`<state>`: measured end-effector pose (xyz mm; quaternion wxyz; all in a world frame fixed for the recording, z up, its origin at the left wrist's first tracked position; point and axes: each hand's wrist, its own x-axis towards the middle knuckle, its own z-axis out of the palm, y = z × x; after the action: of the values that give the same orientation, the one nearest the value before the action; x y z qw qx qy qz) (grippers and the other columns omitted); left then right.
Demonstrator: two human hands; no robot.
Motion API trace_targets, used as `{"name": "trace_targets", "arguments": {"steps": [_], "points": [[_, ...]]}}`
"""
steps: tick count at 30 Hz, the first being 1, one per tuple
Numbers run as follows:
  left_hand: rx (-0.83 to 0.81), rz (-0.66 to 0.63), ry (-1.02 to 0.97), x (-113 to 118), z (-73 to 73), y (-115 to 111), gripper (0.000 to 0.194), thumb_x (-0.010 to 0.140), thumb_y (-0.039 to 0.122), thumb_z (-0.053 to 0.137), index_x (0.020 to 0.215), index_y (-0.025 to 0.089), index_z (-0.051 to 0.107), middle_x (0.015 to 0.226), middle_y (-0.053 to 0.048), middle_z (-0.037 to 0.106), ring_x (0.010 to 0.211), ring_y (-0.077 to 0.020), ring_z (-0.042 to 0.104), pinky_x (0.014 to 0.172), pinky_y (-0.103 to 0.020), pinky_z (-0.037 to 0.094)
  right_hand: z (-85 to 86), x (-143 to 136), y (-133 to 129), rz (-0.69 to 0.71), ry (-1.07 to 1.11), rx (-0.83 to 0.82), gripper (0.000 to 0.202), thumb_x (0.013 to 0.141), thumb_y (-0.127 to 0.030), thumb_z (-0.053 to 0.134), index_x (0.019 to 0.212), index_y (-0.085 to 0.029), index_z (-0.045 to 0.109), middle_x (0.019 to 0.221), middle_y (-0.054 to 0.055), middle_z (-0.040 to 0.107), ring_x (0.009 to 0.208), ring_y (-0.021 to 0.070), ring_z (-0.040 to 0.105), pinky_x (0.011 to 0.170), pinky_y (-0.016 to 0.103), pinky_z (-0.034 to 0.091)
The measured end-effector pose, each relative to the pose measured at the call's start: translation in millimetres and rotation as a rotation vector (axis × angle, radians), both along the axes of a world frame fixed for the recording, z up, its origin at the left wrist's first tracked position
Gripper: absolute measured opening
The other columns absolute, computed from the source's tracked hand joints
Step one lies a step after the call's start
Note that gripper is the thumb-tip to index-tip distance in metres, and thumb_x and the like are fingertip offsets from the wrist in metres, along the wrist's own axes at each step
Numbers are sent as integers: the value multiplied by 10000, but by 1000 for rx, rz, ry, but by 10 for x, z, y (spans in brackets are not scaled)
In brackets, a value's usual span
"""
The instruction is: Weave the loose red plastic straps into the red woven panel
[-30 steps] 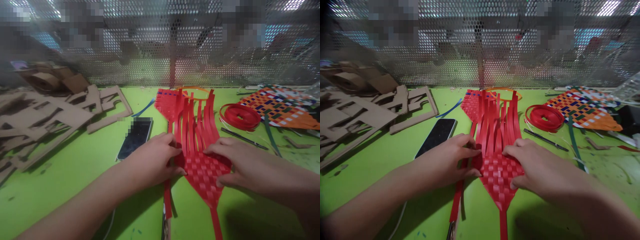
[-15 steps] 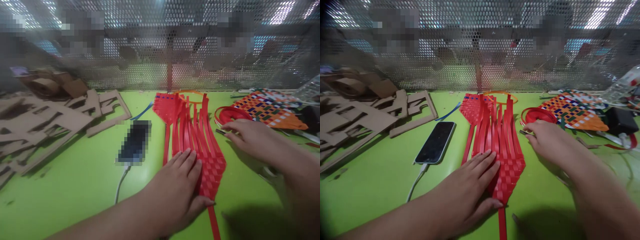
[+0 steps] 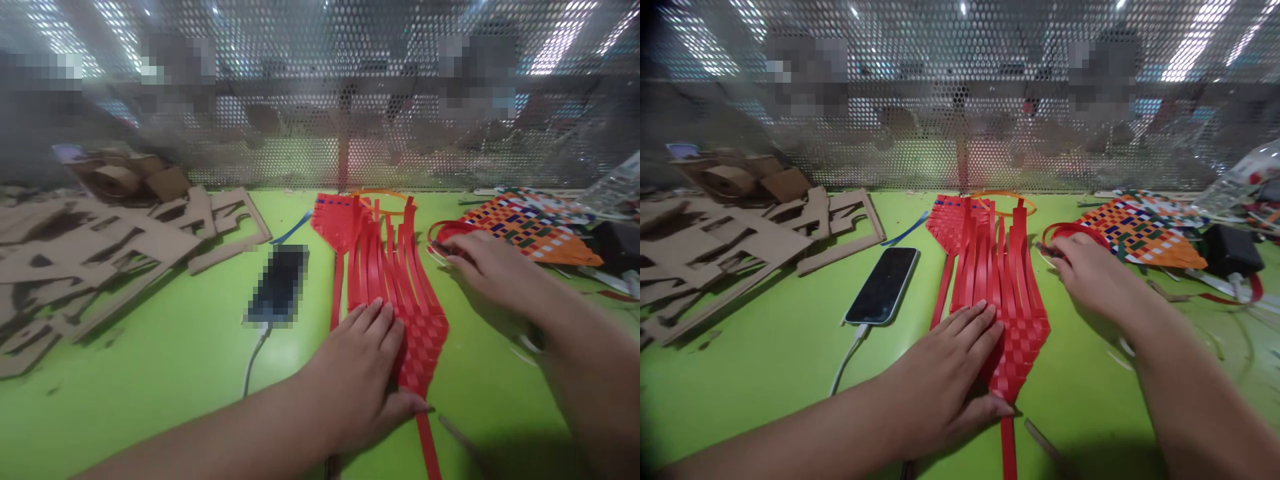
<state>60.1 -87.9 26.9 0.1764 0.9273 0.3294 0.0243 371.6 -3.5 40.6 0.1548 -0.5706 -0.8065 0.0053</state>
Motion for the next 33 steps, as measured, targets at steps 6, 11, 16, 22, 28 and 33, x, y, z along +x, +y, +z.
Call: {"name": "trace_targets", "arguments": {"steps": [6, 11, 16, 22, 28, 33], "points": [[25, 11, 194, 167, 83, -98, 963, 1075, 768, 305, 1693, 30, 327, 1754, -236, 255, 1658, -432, 172, 1332, -666, 215, 137, -329, -63, -25, 676, -159, 325, 1042, -508, 639, 1305, -319, 617, 977, 45, 767, 810, 251, 750, 730, 398, 601], [68, 86, 227, 302, 45, -196, 980, 1056, 796, 299, 1703, 60, 329, 1757, -239, 235, 1654, -462, 177, 1292, -751, 233, 87, -437, -72, 28, 1214, -522, 335, 969, -523, 743, 1218, -300, 746, 1112, 54, 799, 898, 217, 783, 830, 381, 653], [125, 95, 195, 323, 10, -211, 1055, 1022, 859, 221, 1663, 44, 415, 1734, -276, 309, 1641, -491, 216, 1265, -789, 232, 125, -672, -95, 77, 1214, -645, 404, 852, -520, 874, 1137, -245, 793, 1013, 63, 800, 832, 195, 760, 698, 300, 618], [165, 54, 151, 290, -36, -210, 1068, 1010, 875, 183, 1668, 69, 424, 1724, -250, 365, 1624, -482, 279, 1264, -758, 268, 56, -1313, -98, 100, 861, -497, 471, 942, -662, 736, 944, -193, 784, 745, 22, 721, 656, 168, 655, 600, 291, 537], [215, 36, 181, 335, -146, -167, 840, 1051, 679, 416, 1642, 86, 485, 1685, -237, 448, 1563, -524, 362, 1224, -765, 336, -161, -1444, -109, 251, 737, -502, 309, 1040, -509, 656, 998, -216, 748, 1009, 81, 805, 907, 246, 768, 795, 372, 624], [198, -3, 197, 334, -143, -121, 711, 1066, 541, 448, 1632, 116, 510, 1649, -198, 513, 1546, -508, 388, 1205, -743, 393, -277, -1374, -113, 288, 781, -567, 265, 1081, -476, 598, 1029, -232, 689, 932, 39, 792, 852, 222, 775, 768, 345, 619]]}}
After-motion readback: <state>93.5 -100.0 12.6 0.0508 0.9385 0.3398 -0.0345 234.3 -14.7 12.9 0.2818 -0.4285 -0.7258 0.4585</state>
